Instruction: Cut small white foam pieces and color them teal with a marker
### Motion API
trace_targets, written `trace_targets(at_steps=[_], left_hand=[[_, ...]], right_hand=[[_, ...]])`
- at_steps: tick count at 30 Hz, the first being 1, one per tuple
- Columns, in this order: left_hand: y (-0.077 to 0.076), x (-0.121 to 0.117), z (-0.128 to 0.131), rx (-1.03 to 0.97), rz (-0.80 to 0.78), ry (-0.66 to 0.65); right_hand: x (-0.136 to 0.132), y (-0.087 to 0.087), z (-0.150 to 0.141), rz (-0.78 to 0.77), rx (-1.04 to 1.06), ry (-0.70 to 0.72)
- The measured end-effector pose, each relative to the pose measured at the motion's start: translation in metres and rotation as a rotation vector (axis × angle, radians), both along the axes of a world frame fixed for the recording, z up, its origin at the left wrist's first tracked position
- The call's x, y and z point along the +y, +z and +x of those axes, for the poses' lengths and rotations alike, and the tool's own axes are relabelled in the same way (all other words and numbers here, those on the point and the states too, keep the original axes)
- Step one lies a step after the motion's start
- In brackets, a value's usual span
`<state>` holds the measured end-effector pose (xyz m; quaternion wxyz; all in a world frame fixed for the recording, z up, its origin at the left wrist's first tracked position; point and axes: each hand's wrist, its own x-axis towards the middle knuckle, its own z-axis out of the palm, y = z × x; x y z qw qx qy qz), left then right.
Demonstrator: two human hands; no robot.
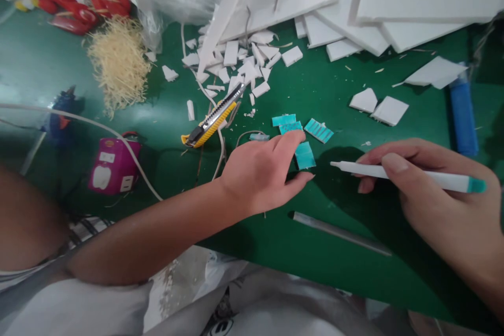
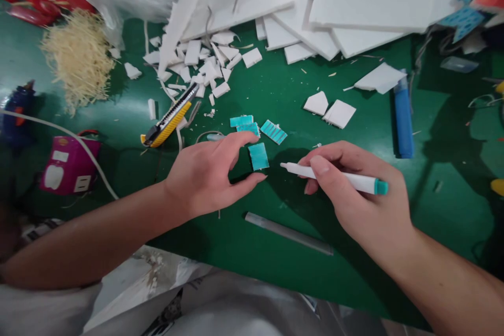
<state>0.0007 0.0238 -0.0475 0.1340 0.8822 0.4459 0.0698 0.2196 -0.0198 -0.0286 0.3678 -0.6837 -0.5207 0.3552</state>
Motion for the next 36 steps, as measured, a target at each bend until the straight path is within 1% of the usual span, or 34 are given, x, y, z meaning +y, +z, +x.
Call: trace_targets(at_steps=[3, 7, 12, 16, 18, 20, 23, 25, 30, 36], left_hand=[[-0.001, 0.002, -0.001, 0.022, 0.003, -0.036], [-0.001, 0.006, -0.003, -0.015, -0.050, -0.087], [0.000, 0.005, -0.003, -0.046, -0.047, -0.067], [0.000, 0.004, -0.002, -0.062, -0.044, -0.047], [-0.001, 0.004, -0.001, -0.060, -0.060, -0.048], [-0.001, 0.004, -0.001, -0.053, -0.067, -0.060], [-0.001, 0.003, 0.000, -0.038, -0.072, -0.085], [0.000, 0.002, 0.000, -0.033, -0.073, -0.076], [0.001, 0.002, -0.001, -0.045, -0.007, -0.052], [-0.005, 0.004, -0.005, -0.092, 0.042, -0.135]], right_hand=[[0.002, -0.001, -0.001, -0.002, 0.007, 0.010], [0.000, -0.002, -0.002, -0.002, 0.048, 0.028], [-0.004, -0.004, 0.002, 0.018, 0.033, 0.052], [-0.007, -0.004, 0.004, 0.045, -0.042, 0.108], [-0.009, -0.004, 0.003, 0.044, -0.069, 0.099], [-0.010, -0.004, 0.003, 0.043, -0.075, 0.096], [-0.008, -0.005, 0.003, 0.055, -0.069, 0.127], [-0.006, -0.006, 0.003, 0.067, -0.050, 0.128], [-0.004, -0.005, 0.001, 0.050, -0.043, 0.110], [-0.006, -0.006, -0.001, 0.011, -0.030, 0.080]])
